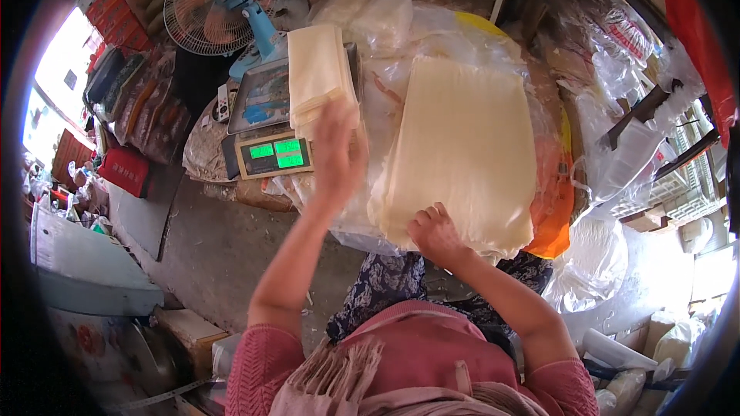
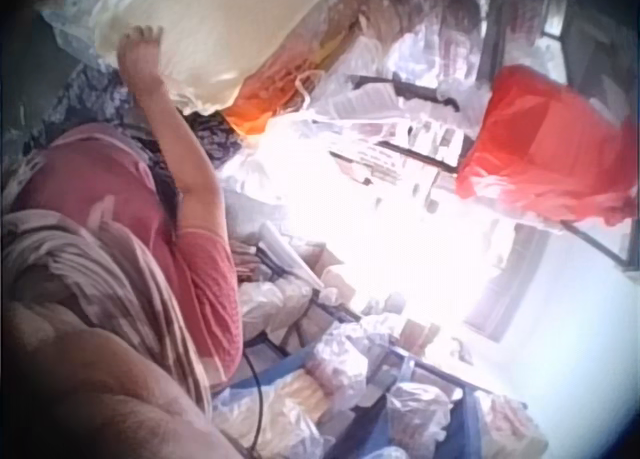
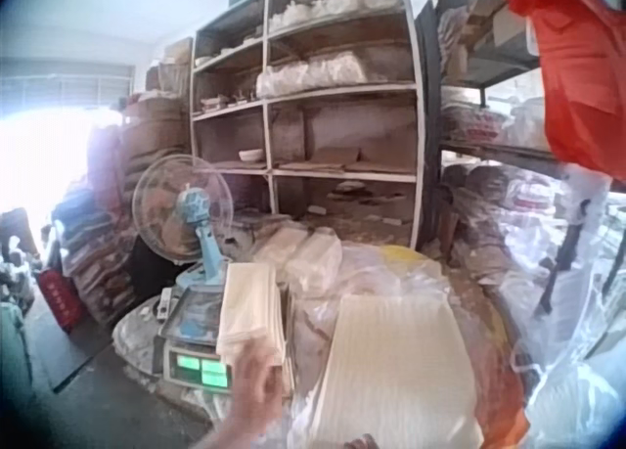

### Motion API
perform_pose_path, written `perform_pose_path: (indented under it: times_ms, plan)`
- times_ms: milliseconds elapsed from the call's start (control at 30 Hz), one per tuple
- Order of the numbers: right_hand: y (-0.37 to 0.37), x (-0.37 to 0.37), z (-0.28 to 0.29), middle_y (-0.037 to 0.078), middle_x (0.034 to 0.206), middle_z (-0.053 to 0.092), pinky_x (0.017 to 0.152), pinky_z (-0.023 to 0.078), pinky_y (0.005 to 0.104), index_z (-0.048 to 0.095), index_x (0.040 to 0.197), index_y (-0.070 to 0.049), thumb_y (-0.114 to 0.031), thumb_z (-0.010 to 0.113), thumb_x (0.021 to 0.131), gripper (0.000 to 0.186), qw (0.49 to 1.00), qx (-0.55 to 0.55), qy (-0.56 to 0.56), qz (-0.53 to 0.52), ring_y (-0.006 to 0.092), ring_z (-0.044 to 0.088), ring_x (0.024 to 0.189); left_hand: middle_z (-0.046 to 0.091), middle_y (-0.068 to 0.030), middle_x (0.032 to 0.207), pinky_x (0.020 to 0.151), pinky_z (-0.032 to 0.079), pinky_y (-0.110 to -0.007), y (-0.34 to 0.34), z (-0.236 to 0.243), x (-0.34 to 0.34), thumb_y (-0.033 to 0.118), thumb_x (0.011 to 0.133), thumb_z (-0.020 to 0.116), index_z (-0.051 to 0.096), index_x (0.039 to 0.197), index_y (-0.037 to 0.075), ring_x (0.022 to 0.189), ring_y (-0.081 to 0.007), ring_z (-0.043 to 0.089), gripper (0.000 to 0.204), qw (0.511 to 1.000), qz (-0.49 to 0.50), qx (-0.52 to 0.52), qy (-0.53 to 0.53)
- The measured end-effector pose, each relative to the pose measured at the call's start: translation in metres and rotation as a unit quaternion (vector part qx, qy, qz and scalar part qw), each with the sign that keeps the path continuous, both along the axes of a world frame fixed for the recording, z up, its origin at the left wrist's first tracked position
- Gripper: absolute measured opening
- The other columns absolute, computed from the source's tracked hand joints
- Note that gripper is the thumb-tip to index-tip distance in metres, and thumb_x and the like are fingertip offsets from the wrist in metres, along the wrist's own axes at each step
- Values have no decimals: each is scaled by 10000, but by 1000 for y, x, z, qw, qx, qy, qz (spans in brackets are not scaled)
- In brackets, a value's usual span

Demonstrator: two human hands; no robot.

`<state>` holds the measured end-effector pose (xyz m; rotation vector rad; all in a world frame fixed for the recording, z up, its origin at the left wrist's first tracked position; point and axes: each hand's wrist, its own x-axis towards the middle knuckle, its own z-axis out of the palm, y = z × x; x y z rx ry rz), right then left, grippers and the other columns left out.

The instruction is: The person picks up thin rectangular sheets by hand, folds them, and places the folded stacks onto a digital scale.

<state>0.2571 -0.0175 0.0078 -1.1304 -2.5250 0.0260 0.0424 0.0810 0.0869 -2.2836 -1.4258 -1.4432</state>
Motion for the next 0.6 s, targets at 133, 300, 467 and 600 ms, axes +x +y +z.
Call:
perform_pose_path:
  times_ms: [133,300,467,600]
  plan:
    - [9,-11,-11,81,752,579,742,468,422,589,714,-81,-92,578,686,31,994,54,-98,18,271,597,800,430,-196,1352,1073,271,-489,-52,-48,26,105,820,605,485,1258,13,1295,-411,345,464,997,-47,-50,-30]
    - [20,-11,-13,88,732,572,716,479,393,581,675,-87,-126,606,700,53,997,-30,-65,-6,264,591,750,425,-176,1381,1074,296,-430,-66,-61,30,131,876,579,482,1277,-11,1325,-352,349,436,989,-54,-112,-82]
    - [15,-33,-20,77,734,602,627,500,357,622,692,-82,-112,617,696,31,990,49,-131,-21,242,619,729,431,-178,1379,1070,307,-422,-69,-68,34,109,872,582,475,1289,0,1311,-347,367,444,986,-28,-125,-105]
    - [28,-2,-6,111,728,623,639,517,326,633,754,-55,-88,610,703,65,973,-144,157,-86,213,644,705,462,-180,1344,1050,340,-417,-73,-71,38,38,823,596,513,1247,11,1276,-357,404,433,988,-39,-115,-96]
